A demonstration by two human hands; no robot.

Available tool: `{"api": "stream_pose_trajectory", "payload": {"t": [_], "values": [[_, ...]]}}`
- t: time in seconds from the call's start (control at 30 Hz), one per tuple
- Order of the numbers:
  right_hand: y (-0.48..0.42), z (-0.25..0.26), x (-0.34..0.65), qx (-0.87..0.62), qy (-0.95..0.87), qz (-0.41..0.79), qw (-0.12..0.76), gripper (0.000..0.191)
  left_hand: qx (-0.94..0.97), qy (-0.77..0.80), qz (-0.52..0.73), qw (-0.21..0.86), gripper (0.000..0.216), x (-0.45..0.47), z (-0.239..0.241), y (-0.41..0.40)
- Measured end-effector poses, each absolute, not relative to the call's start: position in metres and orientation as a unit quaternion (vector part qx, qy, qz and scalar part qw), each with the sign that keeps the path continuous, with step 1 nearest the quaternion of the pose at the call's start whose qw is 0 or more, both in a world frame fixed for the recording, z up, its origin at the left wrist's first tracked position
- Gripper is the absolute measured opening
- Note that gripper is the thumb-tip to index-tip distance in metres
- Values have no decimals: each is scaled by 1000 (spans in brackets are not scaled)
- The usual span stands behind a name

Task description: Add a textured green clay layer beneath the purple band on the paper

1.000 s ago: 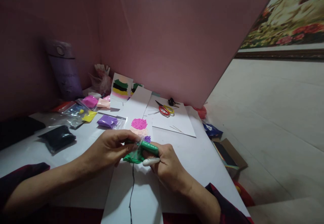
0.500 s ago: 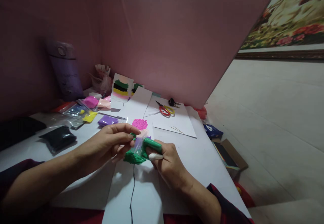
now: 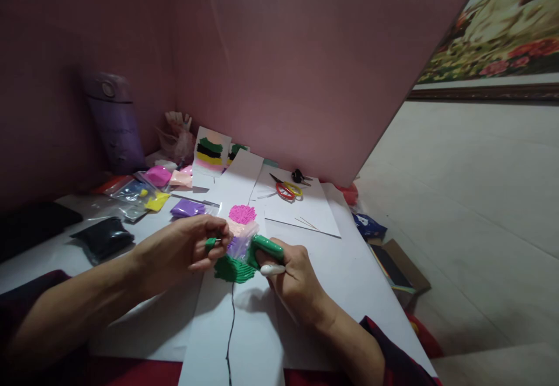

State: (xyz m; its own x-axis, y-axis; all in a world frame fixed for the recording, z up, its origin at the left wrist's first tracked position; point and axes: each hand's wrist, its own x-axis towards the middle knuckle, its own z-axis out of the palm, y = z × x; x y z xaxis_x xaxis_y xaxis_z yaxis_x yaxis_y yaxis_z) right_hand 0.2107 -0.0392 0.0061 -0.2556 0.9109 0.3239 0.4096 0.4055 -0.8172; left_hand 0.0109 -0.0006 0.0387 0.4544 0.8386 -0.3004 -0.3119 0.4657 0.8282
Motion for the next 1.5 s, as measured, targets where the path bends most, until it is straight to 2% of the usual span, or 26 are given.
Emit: {"api": "stream_pose_trajectory", "payload": {"t": [0.17, 0.37, 0.53, 0.7, 0.9, 1.17, 1.5], "values": [[-40, 5, 211, -439, -737, 314, 408, 30, 362, 393, 375, 757, 15, 12, 41, -2], [-40, 5, 212, -430, -741, 308, 413, 29, 411, 364, 382, 743, 30, 11, 40, -4], [-40, 5, 211, -428, -749, 297, 409, 29, 386, 360, 382, 759, 12, 11, 37, -2], [-40, 6, 212, -426, -757, 284, 407, 28, 407, 365, 389, 741, 15, 11, 34, -1], [-41, 5, 213, -432, -757, 289, 395, 24, 480, 357, 322, 733, 45, 11, 29, -3], [-42, 1, 212, -428, -713, 348, 432, 32, 531, 406, 327, 668, 27, 15, 31, -3], [-41, 2, 210, -430, -697, 349, 456, 34, 523, 402, 342, 670, 39, 15, 32, -3]]}}
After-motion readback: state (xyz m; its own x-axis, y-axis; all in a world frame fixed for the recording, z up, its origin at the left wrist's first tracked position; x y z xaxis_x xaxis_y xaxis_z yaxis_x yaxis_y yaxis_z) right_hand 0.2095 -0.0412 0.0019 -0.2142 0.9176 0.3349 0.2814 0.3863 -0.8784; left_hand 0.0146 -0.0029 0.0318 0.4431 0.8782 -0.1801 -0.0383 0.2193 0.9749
